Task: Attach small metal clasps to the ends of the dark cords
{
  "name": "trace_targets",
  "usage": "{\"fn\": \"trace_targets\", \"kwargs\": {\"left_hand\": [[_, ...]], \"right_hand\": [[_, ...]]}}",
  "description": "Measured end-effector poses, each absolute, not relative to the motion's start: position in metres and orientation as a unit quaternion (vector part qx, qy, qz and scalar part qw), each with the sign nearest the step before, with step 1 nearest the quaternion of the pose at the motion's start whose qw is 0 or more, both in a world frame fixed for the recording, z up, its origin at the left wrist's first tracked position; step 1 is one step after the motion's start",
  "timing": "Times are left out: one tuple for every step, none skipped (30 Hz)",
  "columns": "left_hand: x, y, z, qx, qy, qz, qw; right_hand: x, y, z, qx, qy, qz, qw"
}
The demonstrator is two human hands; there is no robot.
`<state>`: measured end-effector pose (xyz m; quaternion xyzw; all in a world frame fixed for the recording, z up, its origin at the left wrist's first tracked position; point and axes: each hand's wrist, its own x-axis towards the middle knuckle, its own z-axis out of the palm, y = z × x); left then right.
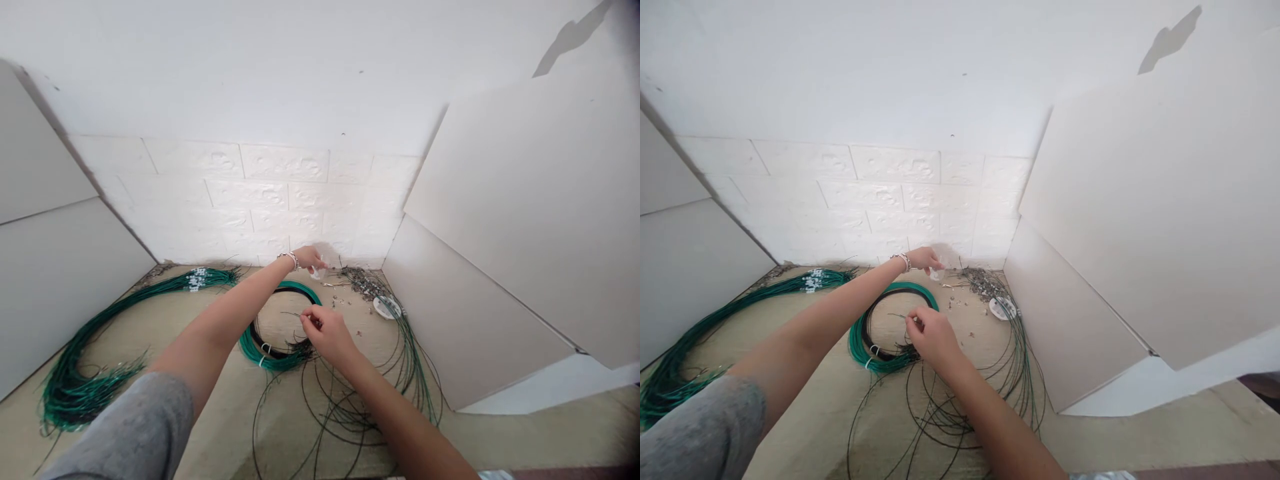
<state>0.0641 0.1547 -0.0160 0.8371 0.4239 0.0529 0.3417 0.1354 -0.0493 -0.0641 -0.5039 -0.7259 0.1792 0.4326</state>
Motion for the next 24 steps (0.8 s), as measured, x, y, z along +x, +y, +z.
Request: {"fn": "trace_targets", "kwargs": {"left_hand": [[0.063,0.156,-0.018,0.838,0.425,0.064,0.336],[0.062,0.158,-0.020,0.838,0.426,0.073,0.332],[0.061,0.159,-0.021,0.838,0.428,0.080,0.329],[0.060,0.159,-0.023,0.837,0.429,0.088,0.328],[0.059,0.159,-0.024,0.835,0.430,0.097,0.328],[0.058,0.158,-0.025,0.833,0.431,0.105,0.331],[0.057,0.157,-0.026,0.831,0.431,0.114,0.334],[0.057,0.156,-0.027,0.828,0.431,0.123,0.338],[0.056,0.155,-0.028,0.824,0.431,0.133,0.342],[0.055,0.155,-0.029,0.821,0.430,0.143,0.347],[0.054,0.154,-0.031,0.818,0.429,0.153,0.351],[0.054,0.153,-0.032,0.814,0.428,0.165,0.355],[0.053,0.153,-0.034,0.811,0.426,0.178,0.359],[0.053,0.153,-0.036,0.807,0.424,0.191,0.364],[0.052,0.153,-0.038,0.804,0.420,0.204,0.368],[0.051,0.153,-0.040,0.800,0.417,0.216,0.373],[0.051,0.154,-0.042,0.797,0.413,0.227,0.379],[0.050,0.154,-0.045,0.793,0.409,0.236,0.384],[0.050,0.154,-0.047,0.790,0.407,0.245,0.389],[0.049,0.155,-0.049,0.786,0.405,0.252,0.394],[0.049,0.155,-0.050,0.782,0.404,0.257,0.399],[0.049,0.156,-0.052,0.778,0.403,0.262,0.405],[0.048,0.156,-0.053,0.774,0.402,0.266,0.411],[0.048,0.156,-0.053,0.770,0.401,0.269,0.417]], "right_hand": [[0.135,-0.049,-0.064,-0.503,-0.727,0.180,0.431],[0.135,-0.050,-0.064,-0.503,-0.727,0.181,0.430],[0.135,-0.050,-0.064,-0.503,-0.728,0.182,0.430],[0.134,-0.050,-0.064,-0.502,-0.728,0.184,0.429],[0.134,-0.050,-0.064,-0.501,-0.729,0.185,0.429],[0.134,-0.050,-0.064,-0.500,-0.729,0.186,0.429],[0.133,-0.050,-0.065,-0.500,-0.730,0.185,0.428],[0.133,-0.050,-0.066,-0.501,-0.730,0.184,0.428],[0.133,-0.050,-0.066,-0.502,-0.730,0.182,0.426],[0.133,-0.049,-0.067,-0.503,-0.730,0.181,0.425],[0.133,-0.049,-0.068,-0.504,-0.730,0.182,0.423],[0.133,-0.049,-0.068,-0.505,-0.730,0.185,0.422],[0.133,-0.049,-0.069,-0.506,-0.729,0.190,0.421],[0.133,-0.049,-0.070,-0.506,-0.728,0.194,0.421],[0.133,-0.048,-0.070,-0.505,-0.727,0.197,0.421],[0.133,-0.048,-0.070,-0.504,-0.726,0.199,0.422],[0.133,-0.048,-0.070,-0.504,-0.726,0.200,0.424],[0.133,-0.047,-0.070,-0.504,-0.723,0.200,0.427],[0.133,-0.047,-0.070,-0.505,-0.721,0.200,0.430],[0.133,-0.047,-0.069,-0.507,-0.717,0.201,0.434],[0.132,-0.047,-0.069,-0.509,-0.714,0.202,0.438],[0.132,-0.047,-0.069,-0.510,-0.711,0.202,0.440],[0.132,-0.047,-0.069,-0.510,-0.710,0.203,0.442],[0.132,-0.047,-0.069,-0.509,-0.709,0.204,0.443]]}}
